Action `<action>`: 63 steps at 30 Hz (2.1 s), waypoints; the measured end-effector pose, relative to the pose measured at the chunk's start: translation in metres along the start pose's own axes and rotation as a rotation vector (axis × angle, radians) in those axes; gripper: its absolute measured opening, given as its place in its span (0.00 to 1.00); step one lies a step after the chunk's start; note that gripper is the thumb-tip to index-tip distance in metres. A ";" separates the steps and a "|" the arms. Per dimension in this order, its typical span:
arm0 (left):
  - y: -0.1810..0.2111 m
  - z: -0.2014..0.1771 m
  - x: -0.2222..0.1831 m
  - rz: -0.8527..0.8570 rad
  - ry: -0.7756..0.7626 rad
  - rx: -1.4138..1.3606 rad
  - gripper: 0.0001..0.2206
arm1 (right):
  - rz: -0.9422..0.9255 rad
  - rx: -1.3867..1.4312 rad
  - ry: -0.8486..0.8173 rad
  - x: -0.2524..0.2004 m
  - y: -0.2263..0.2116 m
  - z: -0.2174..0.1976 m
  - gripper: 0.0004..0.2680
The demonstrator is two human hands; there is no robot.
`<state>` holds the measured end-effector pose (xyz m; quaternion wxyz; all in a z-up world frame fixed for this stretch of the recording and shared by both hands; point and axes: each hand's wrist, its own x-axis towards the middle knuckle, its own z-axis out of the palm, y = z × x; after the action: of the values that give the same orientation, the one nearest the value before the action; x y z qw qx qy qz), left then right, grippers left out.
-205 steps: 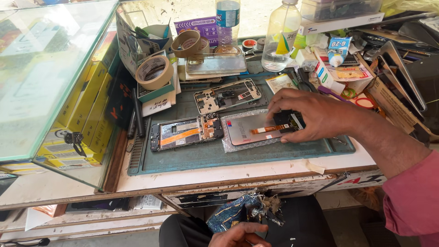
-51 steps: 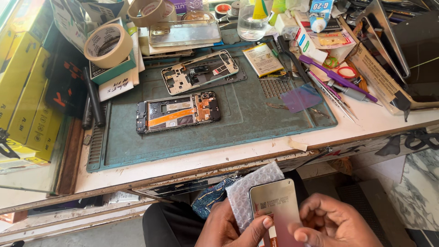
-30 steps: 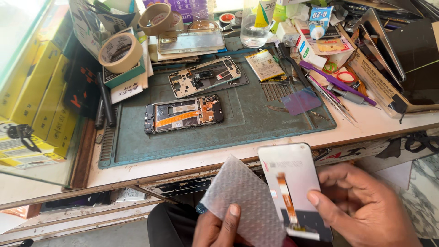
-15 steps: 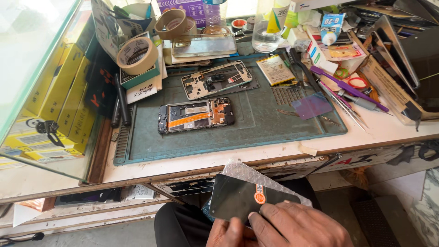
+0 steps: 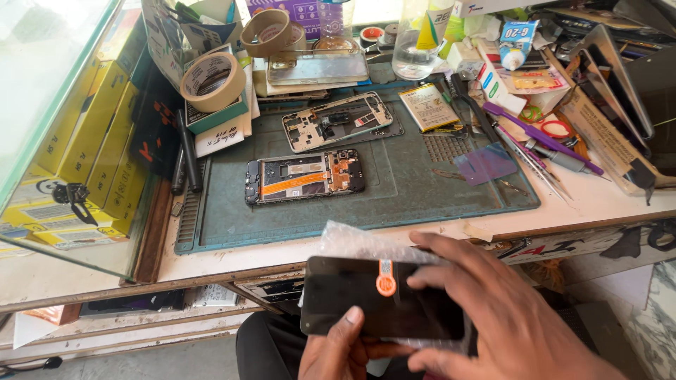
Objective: The person repairs a disassembled smartphone by applying adhesive tape to a flexible ribbon cable and securing it to the device's internal frame. They then place the phone on a workbench, remove a protective film from the back panel, and apply a small amount of adhesive from a tube to the device's edge.
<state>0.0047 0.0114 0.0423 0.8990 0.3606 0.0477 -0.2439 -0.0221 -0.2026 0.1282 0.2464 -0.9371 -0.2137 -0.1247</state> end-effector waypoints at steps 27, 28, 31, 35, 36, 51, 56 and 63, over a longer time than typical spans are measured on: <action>0.117 0.018 0.056 1.266 0.238 1.405 0.16 | 0.163 0.134 0.068 0.286 0.139 -0.006 0.22; 0.118 0.020 0.056 1.280 0.237 1.434 0.16 | 0.180 0.122 0.049 0.292 0.147 -0.002 0.22; 0.120 0.023 0.056 1.243 0.249 1.438 0.17 | 0.122 0.046 0.006 0.307 0.168 0.008 0.23; 0.120 0.023 0.060 1.212 0.297 1.540 0.17 | 0.236 -0.001 -0.156 0.313 0.177 0.014 0.25; 0.120 0.024 0.061 1.199 0.302 1.558 0.17 | 0.263 -0.014 -0.176 0.313 0.177 0.014 0.25; 0.123 0.025 0.067 1.055 0.257 1.696 0.22 | -0.160 -0.205 -0.108 0.256 0.145 -0.041 0.25; 0.150 0.017 0.077 0.990 0.136 1.850 0.34 | -0.037 -0.357 -0.200 0.178 0.106 -0.076 0.25; 0.185 0.009 0.107 0.774 -0.042 2.007 0.42 | 0.064 -0.244 -0.154 0.080 0.084 -0.060 0.18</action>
<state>0.1853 0.0770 0.1359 0.2089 0.9202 -0.3071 0.1236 0.0786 -0.2725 0.1718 0.1175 -0.9731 -0.1853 -0.0697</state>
